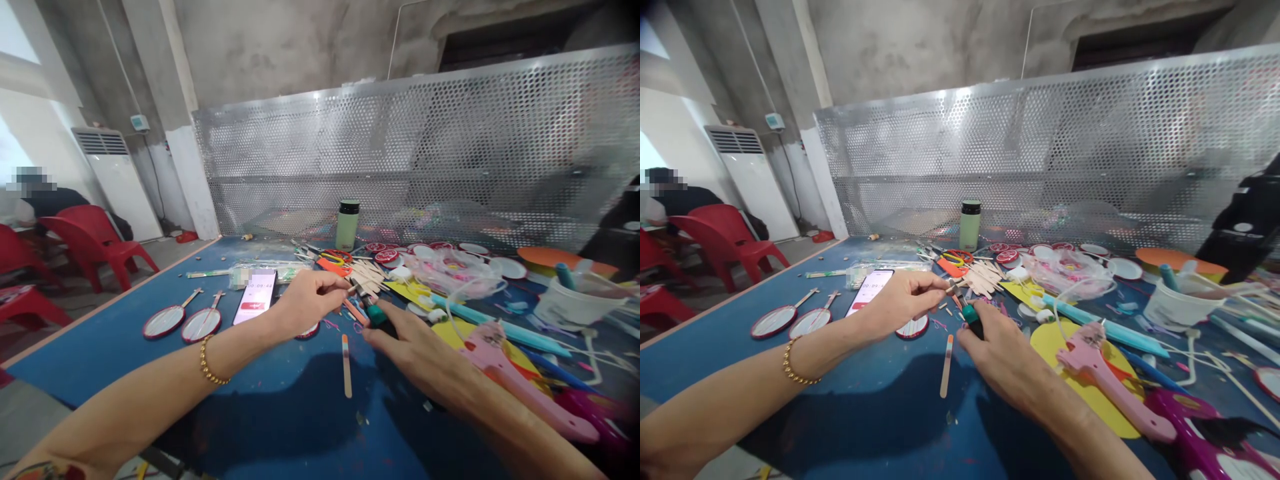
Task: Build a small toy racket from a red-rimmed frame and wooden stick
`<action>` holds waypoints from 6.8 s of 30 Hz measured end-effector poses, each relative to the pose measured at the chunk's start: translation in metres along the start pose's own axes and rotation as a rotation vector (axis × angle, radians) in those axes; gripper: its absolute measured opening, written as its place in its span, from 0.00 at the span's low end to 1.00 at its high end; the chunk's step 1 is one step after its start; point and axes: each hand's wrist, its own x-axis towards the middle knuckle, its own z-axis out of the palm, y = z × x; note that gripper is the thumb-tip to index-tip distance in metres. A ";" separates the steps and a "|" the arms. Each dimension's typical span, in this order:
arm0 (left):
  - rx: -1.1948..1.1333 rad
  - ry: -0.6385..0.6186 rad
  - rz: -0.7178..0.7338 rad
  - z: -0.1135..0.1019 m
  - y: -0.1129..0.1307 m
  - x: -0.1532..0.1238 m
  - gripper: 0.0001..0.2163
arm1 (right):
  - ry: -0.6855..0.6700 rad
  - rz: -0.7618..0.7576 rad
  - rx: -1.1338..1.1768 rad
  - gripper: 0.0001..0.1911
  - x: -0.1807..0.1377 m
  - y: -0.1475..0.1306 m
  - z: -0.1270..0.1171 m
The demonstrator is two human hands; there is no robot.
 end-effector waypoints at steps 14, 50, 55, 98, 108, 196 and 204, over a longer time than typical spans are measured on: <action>0.011 -0.016 -0.038 0.000 0.000 -0.001 0.09 | -0.007 0.071 -0.010 0.13 0.002 -0.004 0.002; 0.217 -0.053 0.061 -0.008 -0.011 0.003 0.14 | -0.068 0.027 -0.003 0.04 0.024 -0.005 0.016; 0.235 -0.077 0.065 -0.007 -0.019 0.006 0.14 | -0.094 0.043 0.001 0.08 0.022 -0.007 0.016; 0.638 -0.016 0.083 0.005 -0.041 0.001 0.17 | -0.320 0.256 0.200 0.19 0.036 0.008 0.034; 0.681 -0.020 0.012 0.010 -0.048 0.001 0.18 | -0.392 0.333 0.205 0.19 0.041 -0.005 0.028; -0.215 0.039 -0.281 -0.019 -0.013 0.012 0.07 | -0.126 0.001 0.148 0.08 0.036 0.008 0.014; -0.159 0.012 -0.245 -0.017 -0.015 0.010 0.12 | -0.109 -0.043 0.120 0.05 0.033 0.000 0.015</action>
